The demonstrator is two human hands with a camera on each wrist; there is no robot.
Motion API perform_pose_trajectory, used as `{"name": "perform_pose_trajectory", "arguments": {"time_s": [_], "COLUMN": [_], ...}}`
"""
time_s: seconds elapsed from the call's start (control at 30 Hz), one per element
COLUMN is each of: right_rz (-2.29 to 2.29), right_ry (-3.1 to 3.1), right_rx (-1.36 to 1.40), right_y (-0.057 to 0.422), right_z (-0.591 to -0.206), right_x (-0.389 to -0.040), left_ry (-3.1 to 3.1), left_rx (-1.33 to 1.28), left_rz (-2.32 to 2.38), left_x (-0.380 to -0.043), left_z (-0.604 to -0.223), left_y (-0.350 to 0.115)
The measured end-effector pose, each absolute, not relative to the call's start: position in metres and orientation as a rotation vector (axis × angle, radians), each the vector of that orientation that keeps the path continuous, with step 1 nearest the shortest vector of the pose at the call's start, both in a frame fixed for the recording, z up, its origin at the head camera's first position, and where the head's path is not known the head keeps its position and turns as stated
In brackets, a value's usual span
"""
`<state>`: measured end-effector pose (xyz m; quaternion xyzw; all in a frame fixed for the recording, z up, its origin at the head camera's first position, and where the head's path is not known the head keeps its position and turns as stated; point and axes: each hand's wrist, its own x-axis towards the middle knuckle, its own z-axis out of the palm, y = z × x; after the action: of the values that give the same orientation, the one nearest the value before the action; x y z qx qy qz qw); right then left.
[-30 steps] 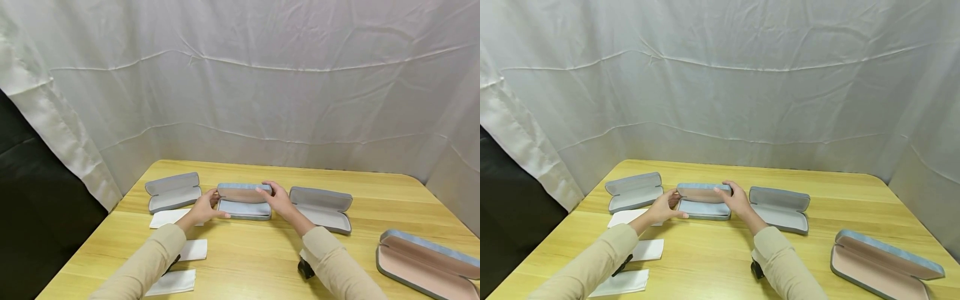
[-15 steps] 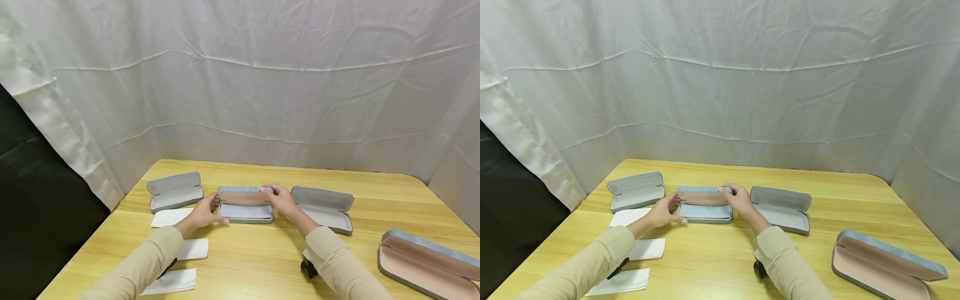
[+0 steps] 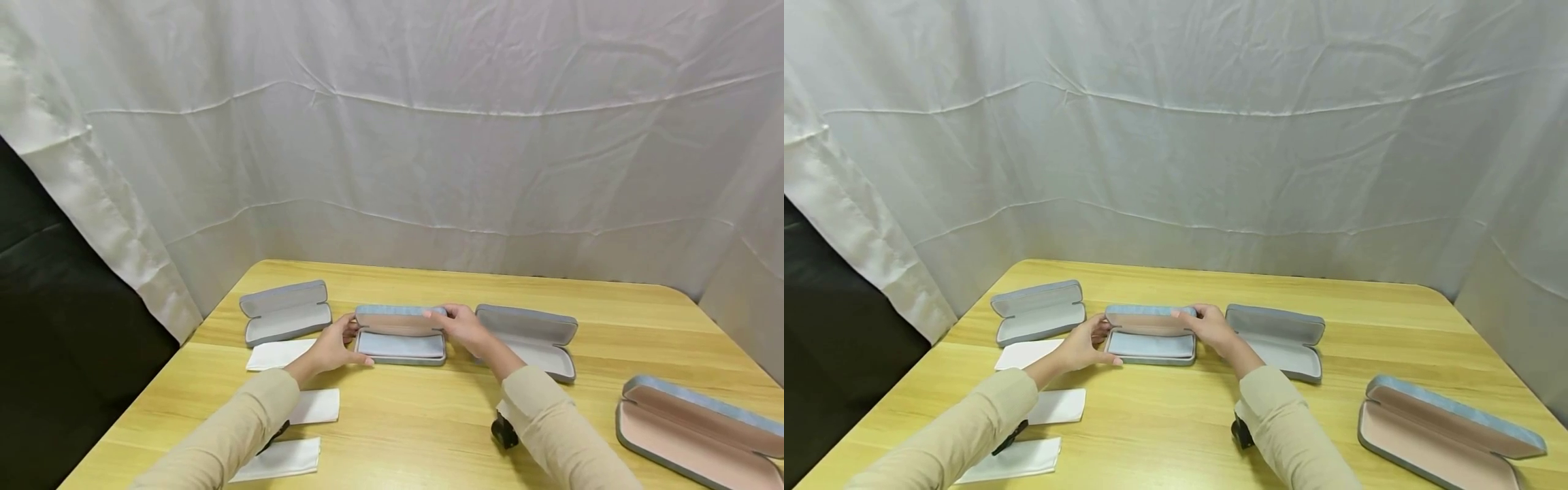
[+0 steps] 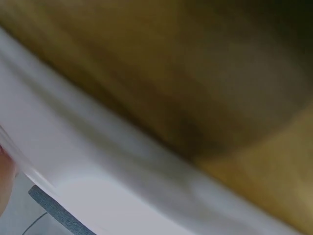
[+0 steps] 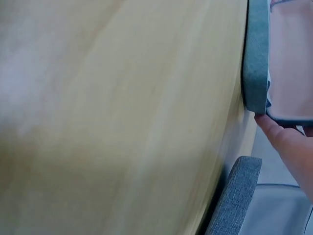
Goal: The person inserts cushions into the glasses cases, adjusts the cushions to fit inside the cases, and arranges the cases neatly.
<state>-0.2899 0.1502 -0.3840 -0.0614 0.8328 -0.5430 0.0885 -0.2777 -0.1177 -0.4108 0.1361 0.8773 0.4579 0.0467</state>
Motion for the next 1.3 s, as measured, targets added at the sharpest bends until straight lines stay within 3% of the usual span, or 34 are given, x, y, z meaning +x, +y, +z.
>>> {"name": "perform_pose_trajectory", "arguments": {"time_s": [1.3], "right_rz": [-1.339], "right_ry": [2.467], "right_rx": [-0.567], "right_y": [0.1600], "right_z": [-0.3802], "right_x": [-0.2813], "left_ry": [2.628], "left_rx": [0.439], "left_rz": [1.379], "left_x": [-0.2820], "left_z": [-0.4088], "left_y": [-0.1190]}}
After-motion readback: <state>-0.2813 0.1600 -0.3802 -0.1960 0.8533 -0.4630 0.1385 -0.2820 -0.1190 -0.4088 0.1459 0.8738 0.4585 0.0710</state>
